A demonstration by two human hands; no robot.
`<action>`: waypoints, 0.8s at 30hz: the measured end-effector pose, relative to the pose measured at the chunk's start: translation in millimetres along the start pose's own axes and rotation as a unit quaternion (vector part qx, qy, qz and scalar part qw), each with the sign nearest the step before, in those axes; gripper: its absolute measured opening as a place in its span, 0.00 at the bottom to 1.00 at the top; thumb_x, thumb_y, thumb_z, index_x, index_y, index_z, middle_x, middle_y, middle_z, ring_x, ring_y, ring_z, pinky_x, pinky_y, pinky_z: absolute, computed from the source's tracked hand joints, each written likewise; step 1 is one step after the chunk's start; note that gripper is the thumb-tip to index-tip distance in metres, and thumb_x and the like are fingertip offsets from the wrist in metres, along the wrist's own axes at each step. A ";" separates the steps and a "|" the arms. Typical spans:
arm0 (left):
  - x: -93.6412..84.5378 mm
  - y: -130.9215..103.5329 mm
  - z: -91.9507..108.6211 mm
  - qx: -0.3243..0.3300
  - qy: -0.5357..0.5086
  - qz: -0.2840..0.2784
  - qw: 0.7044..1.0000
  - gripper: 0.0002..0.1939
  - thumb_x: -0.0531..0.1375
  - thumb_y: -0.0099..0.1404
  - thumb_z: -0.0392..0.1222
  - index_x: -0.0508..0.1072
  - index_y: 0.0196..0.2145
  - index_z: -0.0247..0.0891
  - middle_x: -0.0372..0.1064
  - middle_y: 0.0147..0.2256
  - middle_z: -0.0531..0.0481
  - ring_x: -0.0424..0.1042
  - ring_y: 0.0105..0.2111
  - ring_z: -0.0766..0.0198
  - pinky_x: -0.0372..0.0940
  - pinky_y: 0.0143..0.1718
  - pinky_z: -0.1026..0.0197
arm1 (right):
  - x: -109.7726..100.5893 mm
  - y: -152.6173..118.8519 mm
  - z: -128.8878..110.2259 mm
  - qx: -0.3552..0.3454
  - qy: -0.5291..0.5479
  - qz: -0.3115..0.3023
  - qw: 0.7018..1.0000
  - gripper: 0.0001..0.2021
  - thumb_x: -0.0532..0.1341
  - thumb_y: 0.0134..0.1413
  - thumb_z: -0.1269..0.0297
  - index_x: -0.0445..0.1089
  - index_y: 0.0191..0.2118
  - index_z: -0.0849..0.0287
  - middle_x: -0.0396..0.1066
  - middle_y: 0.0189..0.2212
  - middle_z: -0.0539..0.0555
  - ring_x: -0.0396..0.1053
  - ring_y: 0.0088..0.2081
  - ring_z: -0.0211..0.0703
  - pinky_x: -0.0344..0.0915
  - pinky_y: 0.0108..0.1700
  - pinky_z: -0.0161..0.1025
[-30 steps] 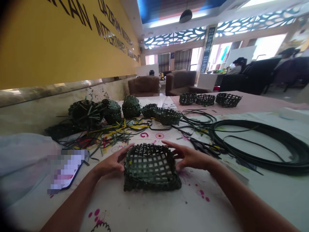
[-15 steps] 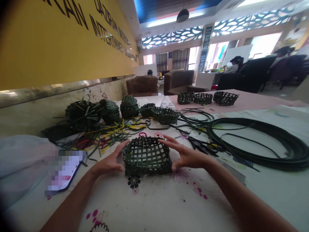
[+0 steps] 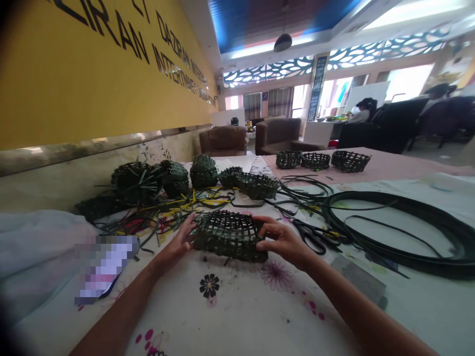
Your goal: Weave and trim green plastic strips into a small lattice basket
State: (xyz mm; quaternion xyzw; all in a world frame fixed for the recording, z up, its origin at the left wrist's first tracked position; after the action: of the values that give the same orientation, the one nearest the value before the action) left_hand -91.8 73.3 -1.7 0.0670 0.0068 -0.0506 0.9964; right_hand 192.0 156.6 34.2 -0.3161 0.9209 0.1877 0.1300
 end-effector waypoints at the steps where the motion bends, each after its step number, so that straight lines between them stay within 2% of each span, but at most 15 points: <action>1: -2.6 0.1 2.5 0.011 -0.030 0.023 0.999 0.59 0.63 0.51 0.70 0.38 0.70 0.49 0.42 0.68 0.35 0.51 0.65 0.40 0.53 0.62 0.43 | -1.6 -0.5 2.8 0.018 0.044 0.010 0.999 0.18 0.71 0.44 0.48 0.70 0.23 0.58 0.65 0.59 0.59 0.63 0.57 0.61 0.62 0.54 0.50; 3: -8.3 0.3 5.4 0.020 -0.058 0.070 0.996 0.55 0.61 0.53 0.70 0.41 0.69 0.49 0.46 0.67 0.35 0.55 0.64 0.41 0.55 0.61 0.43 | -3.7 -1.4 9.4 0.049 0.128 0.020 0.990 0.19 0.69 0.45 0.47 0.71 0.25 0.59 0.71 0.51 0.60 0.69 0.48 0.56 0.67 0.46 0.46; 5: -11.2 0.7 5.3 0.015 -0.051 0.094 0.994 0.54 0.62 0.54 0.68 0.42 0.69 0.49 0.46 0.66 0.36 0.56 0.63 0.43 0.56 0.61 0.44 | -4.1 -2.4 17.9 0.083 0.203 0.024 0.975 0.19 0.67 0.48 0.45 0.74 0.29 0.59 0.74 0.39 0.58 0.71 0.37 0.48 0.68 0.38 0.42; 8: -9.0 2.2 2.7 0.011 -0.020 0.085 0.996 0.55 0.64 0.53 0.67 0.41 0.69 0.52 0.44 0.67 0.38 0.55 0.64 0.45 0.57 0.60 0.45 | -0.1 -4.4 30.9 0.134 0.296 0.029 0.945 0.19 0.65 0.51 0.44 0.74 0.34 0.58 0.73 0.31 0.54 0.70 0.32 0.44 0.71 0.38 0.44; 10: -6.1 3.6 1.4 0.019 -0.003 0.071 0.997 0.54 0.64 0.53 0.66 0.42 0.69 0.51 0.43 0.68 0.38 0.55 0.64 0.45 0.56 0.61 0.45 | 6.1 -5.8 35.2 0.156 0.337 0.021 0.928 0.20 0.65 0.51 0.43 0.73 0.32 0.57 0.72 0.28 0.52 0.69 0.30 0.43 0.72 0.38 0.44; 14: -1.2 3.3 6.7 0.058 0.007 0.057 0.997 0.51 0.64 0.56 0.64 0.47 0.69 0.45 0.48 0.67 0.38 0.52 0.65 0.45 0.52 0.63 0.46 | 19.3 -9.9 33.0 0.190 0.366 0.003 0.911 0.22 0.66 0.50 0.44 0.68 0.25 0.59 0.62 0.17 0.46 0.61 0.20 0.35 0.68 0.24 0.34; 17: 3.4 -2.2 14.5 0.058 0.007 0.058 0.997 0.43 0.64 0.58 0.60 0.58 0.65 0.41 0.57 0.64 0.40 0.55 0.64 0.45 0.52 0.64 0.49 | 27.2 -13.9 27.6 0.224 0.353 -0.007 0.908 0.22 0.63 0.54 0.42 0.69 0.27 0.58 0.65 0.19 0.48 0.64 0.21 0.37 0.65 0.17 0.32; 20: 7.9 -9.4 20.3 0.039 -0.012 0.086 0.995 0.37 0.65 0.57 0.58 0.65 0.60 0.40 0.65 0.59 0.41 0.62 0.60 0.46 0.56 0.61 0.50 | 28.3 -15.9 25.4 0.230 0.331 0.012 0.915 0.22 0.59 0.57 0.41 0.71 0.31 0.58 0.71 0.25 0.52 0.67 0.22 0.38 0.62 0.14 0.30; 22: 11.0 -12.2 19.0 0.010 -0.037 0.111 0.993 0.34 0.65 0.57 0.57 0.65 0.57 0.40 0.69 0.54 0.42 0.67 0.55 0.47 0.60 0.57 0.49 | 26.2 -14.8 26.2 0.206 0.318 0.022 0.925 0.24 0.57 0.57 0.39 0.72 0.35 0.57 0.73 0.29 0.53 0.69 0.23 0.39 0.63 0.15 0.31; 24: 15.0 -12.0 14.3 -0.021 -0.052 0.121 0.991 0.32 0.65 0.58 0.56 0.65 0.55 0.40 0.71 0.51 0.42 0.69 0.52 0.49 0.62 0.55 0.50 | 21.8 -12.5 29.6 0.174 0.297 0.034 0.938 0.27 0.54 0.56 0.35 0.73 0.39 0.56 0.75 0.34 0.55 0.71 0.27 0.42 0.67 0.20 0.35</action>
State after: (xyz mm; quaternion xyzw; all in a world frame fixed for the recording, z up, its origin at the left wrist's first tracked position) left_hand -78.0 58.1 10.5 0.0436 -0.0516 0.0669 0.9955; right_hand 186.7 148.5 -3.4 -0.2981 0.9461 -0.0734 -0.1030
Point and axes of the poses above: each hand's wrist, its own y-axis towards the middle knuckle, its own x-axis out of the palm, z = x × y, the point moved 6 cm from there along y, towards the middle knuckle
